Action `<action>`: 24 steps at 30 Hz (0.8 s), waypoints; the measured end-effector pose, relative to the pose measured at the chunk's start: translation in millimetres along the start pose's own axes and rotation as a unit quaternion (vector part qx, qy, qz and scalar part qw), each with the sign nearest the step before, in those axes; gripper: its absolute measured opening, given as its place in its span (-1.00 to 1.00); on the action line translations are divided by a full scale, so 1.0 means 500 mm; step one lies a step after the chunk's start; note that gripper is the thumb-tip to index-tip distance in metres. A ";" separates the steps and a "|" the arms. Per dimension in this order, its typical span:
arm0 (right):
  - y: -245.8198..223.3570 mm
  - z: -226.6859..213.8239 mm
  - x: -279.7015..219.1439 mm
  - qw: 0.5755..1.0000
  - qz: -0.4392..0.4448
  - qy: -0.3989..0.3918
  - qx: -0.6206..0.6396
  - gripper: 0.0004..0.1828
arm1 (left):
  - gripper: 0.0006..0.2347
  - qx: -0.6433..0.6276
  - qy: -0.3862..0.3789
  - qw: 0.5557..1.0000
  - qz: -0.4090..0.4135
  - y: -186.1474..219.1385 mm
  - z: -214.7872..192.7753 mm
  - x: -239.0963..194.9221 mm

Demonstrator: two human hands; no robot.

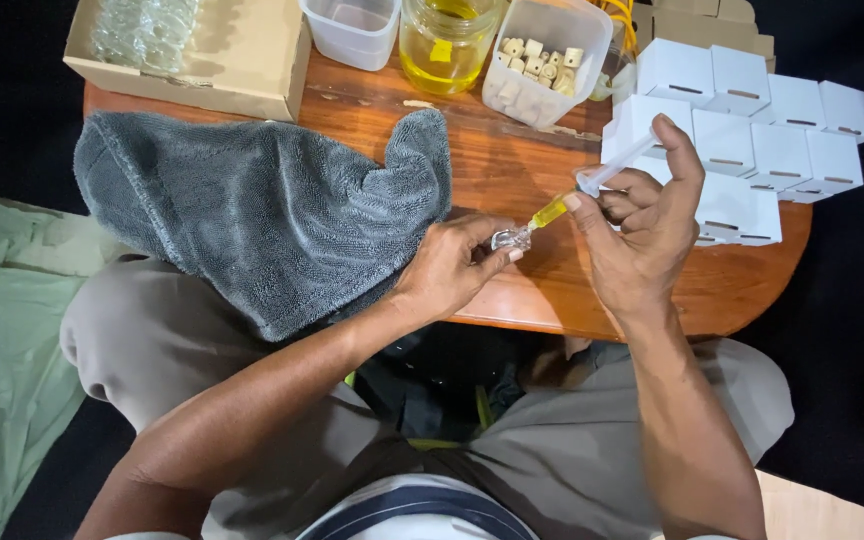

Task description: The person threads a yellow cord through small wooden beads, then places the assembled cord into a small white box and closes it. Later, the person uses a syringe to draw yellow liquid from a jar and injects it into a small glass vial.

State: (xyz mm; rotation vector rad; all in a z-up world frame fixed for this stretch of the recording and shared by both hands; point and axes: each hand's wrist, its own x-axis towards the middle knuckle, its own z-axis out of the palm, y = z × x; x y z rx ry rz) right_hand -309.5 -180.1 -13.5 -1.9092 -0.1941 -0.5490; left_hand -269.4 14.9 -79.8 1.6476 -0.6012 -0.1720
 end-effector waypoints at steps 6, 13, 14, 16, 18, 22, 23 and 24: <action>0.002 0.000 -0.002 1.000 0.007 0.003 0.007 -0.11 | -0.79 0.004 -0.006 1.000 0.007 0.000 -0.002 0.001; 0.001 0.003 -0.002 1.000 0.021 0.001 0.010 -0.11 | -0.79 0.008 0.000 1.000 -0.001 -0.002 0.000 -0.001; 0.003 0.003 -0.003 1.000 0.019 -0.001 0.008 -0.11 | -0.79 0.007 0.001 1.000 -0.001 -0.002 0.000 -0.002; 0.005 0.003 -0.001 1.000 0.017 -0.003 0.006 -0.11 | -0.79 0.006 0.002 1.000 -0.001 -0.002 0.000 0.000; 0.005 0.003 0.000 1.000 0.008 -0.007 -0.004 -0.11 | -0.79 0.008 0.004 1.000 0.002 -0.001 0.001 0.000; 0.014 0.001 -0.004 1.000 -0.001 -0.013 -0.013 -0.11 | -0.78 0.008 0.001 1.000 0.002 -0.003 0.000 -0.002; 0.011 0.002 -0.004 1.000 -0.003 -0.014 -0.016 -0.11 | -0.79 0.008 -0.001 1.000 0.001 -0.002 0.000 -0.001; 0.009 0.002 -0.004 1.000 -0.005 -0.014 -0.019 -0.11 | -0.79 0.009 -0.003 1.000 0.000 0.000 -0.001 -0.001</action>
